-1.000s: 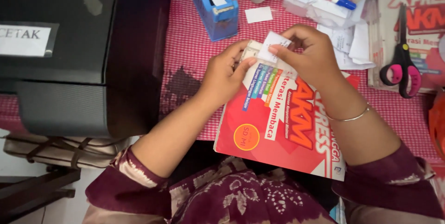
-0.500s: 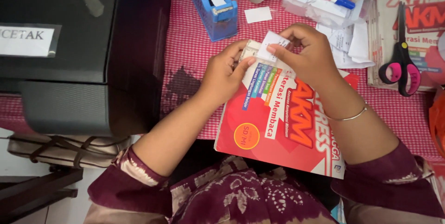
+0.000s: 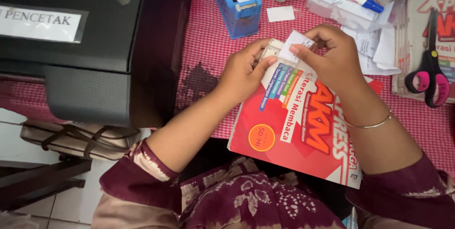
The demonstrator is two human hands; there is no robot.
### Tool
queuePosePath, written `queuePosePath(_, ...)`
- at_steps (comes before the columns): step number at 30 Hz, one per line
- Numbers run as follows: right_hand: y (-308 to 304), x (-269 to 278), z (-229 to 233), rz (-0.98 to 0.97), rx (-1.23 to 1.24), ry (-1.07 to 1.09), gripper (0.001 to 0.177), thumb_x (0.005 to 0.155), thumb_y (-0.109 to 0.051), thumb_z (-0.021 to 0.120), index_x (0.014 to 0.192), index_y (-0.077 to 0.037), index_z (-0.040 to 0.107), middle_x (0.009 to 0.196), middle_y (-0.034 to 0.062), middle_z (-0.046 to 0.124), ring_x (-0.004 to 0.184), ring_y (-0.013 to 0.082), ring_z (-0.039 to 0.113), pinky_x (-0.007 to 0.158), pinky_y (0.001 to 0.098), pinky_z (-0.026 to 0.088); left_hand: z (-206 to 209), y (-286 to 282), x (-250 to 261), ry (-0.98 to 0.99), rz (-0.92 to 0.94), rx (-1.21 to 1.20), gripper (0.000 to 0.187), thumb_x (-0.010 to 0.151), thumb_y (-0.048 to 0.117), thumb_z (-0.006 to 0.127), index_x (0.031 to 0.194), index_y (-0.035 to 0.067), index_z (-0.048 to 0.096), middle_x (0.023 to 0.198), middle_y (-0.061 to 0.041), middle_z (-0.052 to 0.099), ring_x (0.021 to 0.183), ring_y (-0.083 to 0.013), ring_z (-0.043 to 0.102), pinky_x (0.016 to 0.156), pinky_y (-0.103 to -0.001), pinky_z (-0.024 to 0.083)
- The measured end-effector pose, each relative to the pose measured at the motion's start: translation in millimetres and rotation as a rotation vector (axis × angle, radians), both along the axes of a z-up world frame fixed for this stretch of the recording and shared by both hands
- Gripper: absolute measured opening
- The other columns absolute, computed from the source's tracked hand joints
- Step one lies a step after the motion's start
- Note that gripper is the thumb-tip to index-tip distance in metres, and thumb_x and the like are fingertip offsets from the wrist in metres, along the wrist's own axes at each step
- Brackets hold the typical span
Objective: A person labels a book by cutting a paper slip, taping it to the cover, and writing a reference number on it.
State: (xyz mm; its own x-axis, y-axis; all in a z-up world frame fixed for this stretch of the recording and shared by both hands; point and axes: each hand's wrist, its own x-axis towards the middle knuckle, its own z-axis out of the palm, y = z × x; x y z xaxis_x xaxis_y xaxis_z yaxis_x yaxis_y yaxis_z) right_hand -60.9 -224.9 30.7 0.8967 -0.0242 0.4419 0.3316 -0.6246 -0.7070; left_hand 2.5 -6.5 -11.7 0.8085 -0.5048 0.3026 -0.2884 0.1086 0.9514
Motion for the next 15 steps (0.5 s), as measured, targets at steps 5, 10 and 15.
queuePosePath(5, -1.5, -0.1, -1.9, 0.005, 0.011, -0.001, 0.023, 0.097, -0.006, 0.09, 0.105, 0.004, 0.072, 0.085, 0.0126, 0.061, 0.077, 0.0208, 0.06, 0.075, 0.0312, 0.048, 0.1, 0.3, -1.3, 0.012, 0.0, -0.008, 0.031, 0.1, 0.015, 0.068, 0.131, 0.017, 0.065, 0.104, -0.015, 0.079, 0.09, -0.0204, 0.076, 0.065, -0.032, 0.067)
queuePosePath(10, 11.0, -6.5, 13.1, -0.087, -0.026, 0.152, 0.018, 0.104, -0.014, 0.083, 0.101, -0.006, 0.066, 0.097, 0.0032, 0.065, 0.084, 0.0116, 0.056, 0.075, 0.026, 0.047, 16.5, 7.6, -3.3, -0.072, -0.039, 0.139, 0.029, 0.101, 0.026, 0.06, 0.128, 0.016, 0.06, 0.11, -0.002, 0.079, 0.093, -0.0146, 0.078, 0.073, -0.028, 0.061)
queuePosePath(15, 8.3, -7.4, 10.2, -0.085, -0.054, 0.115, 0.02, 0.106, -0.011, 0.086, 0.105, -0.003, 0.067, 0.1, 0.0058, 0.066, 0.086, 0.0132, 0.056, 0.077, 0.0267, 0.047, 16.0, 7.6, -3.3, -0.081, -0.064, 0.086, 0.028, 0.103, 0.024, 0.06, 0.129, 0.015, 0.059, 0.113, -0.002, 0.077, 0.095, -0.014, 0.077, 0.075, -0.027, 0.062)
